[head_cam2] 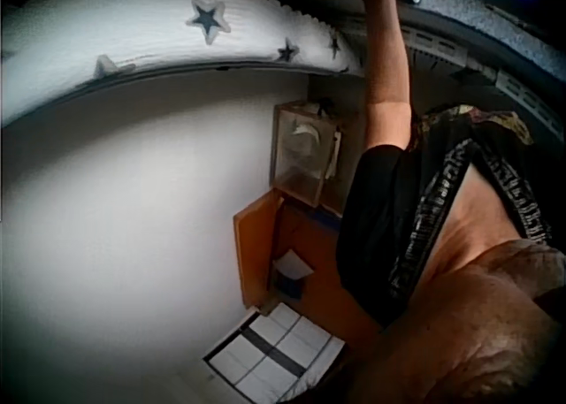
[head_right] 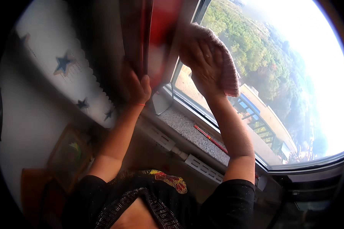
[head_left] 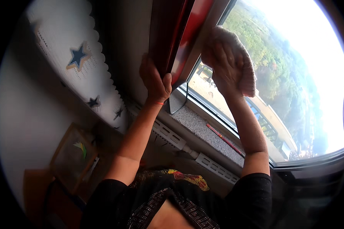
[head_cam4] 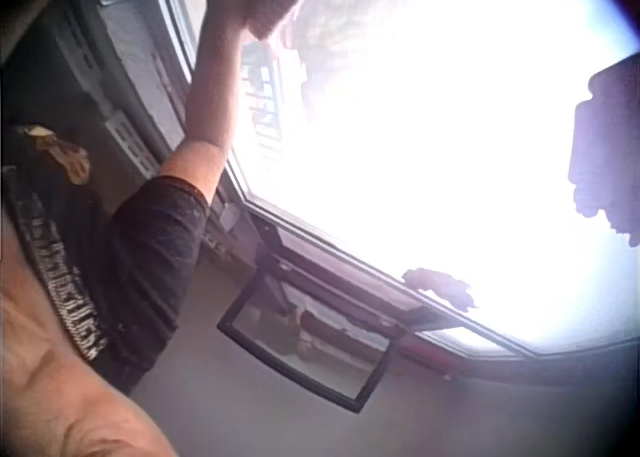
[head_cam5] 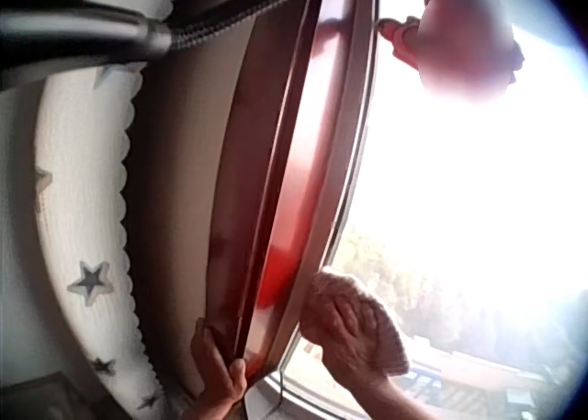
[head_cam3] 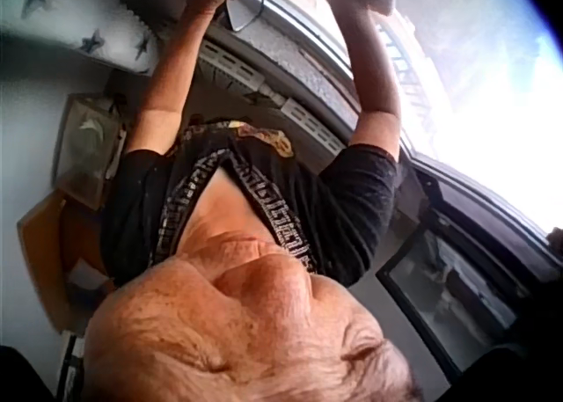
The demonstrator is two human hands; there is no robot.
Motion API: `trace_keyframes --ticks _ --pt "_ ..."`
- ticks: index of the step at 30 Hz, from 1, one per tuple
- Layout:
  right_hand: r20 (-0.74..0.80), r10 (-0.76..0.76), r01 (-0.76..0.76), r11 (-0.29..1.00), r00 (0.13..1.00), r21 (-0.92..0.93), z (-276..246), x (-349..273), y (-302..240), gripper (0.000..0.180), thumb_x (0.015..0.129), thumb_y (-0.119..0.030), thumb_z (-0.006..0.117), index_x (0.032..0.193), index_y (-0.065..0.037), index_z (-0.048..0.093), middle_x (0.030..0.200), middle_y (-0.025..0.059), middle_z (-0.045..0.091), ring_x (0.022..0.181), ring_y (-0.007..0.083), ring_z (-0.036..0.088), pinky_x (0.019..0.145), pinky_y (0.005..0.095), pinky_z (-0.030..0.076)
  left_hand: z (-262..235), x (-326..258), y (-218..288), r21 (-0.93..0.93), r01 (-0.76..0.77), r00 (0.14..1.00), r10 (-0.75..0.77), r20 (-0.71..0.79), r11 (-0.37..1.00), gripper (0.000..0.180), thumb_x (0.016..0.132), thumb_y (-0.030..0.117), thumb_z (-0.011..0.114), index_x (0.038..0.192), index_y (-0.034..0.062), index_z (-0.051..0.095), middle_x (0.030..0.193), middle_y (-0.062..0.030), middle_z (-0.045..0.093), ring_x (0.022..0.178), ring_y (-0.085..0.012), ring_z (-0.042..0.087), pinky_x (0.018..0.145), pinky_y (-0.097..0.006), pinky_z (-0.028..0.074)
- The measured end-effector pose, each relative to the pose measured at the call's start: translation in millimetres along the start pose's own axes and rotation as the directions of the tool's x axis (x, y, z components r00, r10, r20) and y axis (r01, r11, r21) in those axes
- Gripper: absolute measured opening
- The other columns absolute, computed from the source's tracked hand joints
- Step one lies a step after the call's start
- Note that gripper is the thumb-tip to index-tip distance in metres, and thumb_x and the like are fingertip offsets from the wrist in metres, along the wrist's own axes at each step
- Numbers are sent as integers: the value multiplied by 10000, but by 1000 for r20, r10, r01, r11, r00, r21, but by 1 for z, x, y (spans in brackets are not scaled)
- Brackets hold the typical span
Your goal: The person wipes a radiator and then a window with a cloth.
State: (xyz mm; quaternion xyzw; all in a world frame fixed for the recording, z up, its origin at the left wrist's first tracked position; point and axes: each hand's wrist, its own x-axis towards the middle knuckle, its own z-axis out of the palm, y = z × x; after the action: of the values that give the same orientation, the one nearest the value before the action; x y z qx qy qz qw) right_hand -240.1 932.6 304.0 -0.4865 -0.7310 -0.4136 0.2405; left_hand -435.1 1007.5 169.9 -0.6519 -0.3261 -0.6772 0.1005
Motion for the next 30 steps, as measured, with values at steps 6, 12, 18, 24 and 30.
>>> trace_keyframes --ticks 6,12,18,24,30 --pt "388 -108 96 994 915 53 9 -68 -22 598 825 -66 487 1407 -131 365 1419 17 407 1250 192 454 1008 451 356 -7 7 -1 -67 27 1000 -28 -15 997 684 950 448 389 1374 -78 281 1374 -306 336 1210 -447 384 1004 -501 296" --pt "437 -161 30 956 885 291 -1 -108 -17 412 828 -75 541 1236 -134 541 1324 -7 479 1276 204 408 1022 472 314 1 8 6 -119 30 1000 -30 -4 992 682 947 448 399 1367 -80 298 1368 -303 351 1208 -440 394 997 -489 312" --pt "133 129 -144 984 983 105 15 -69 1 470 720 -30 625 1157 -200 605 1343 -5 444 1307 189 361 1082 484 187 -6 15 13 33 -51 999 51 -16 998 652 961 386 381 1378 -100 258 1386 -311 325 1216 -444 391 1016 -469 304" --pt "-343 430 -470 882 835 -38 6 -55 6 425 671 -95 698 1065 -244 645 1302 86 454 1254 328 367 1054 593 156 -12 27 33 6 -83 996 83 25 997 645 978 398 318 1388 -90 219 1364 -311 333 1199 -432 427 1023 -461 326" --pt "-404 574 -657 748 712 -96 -21 -158 25 435 743 -112 652 1169 -163 582 1359 171 374 1320 405 273 1088 627 49 -2 18 32 40 -72 997 71 9 997 597 979 367 320 1359 -88 254 1344 -307 343 1217 -414 408 1032 -451 316"
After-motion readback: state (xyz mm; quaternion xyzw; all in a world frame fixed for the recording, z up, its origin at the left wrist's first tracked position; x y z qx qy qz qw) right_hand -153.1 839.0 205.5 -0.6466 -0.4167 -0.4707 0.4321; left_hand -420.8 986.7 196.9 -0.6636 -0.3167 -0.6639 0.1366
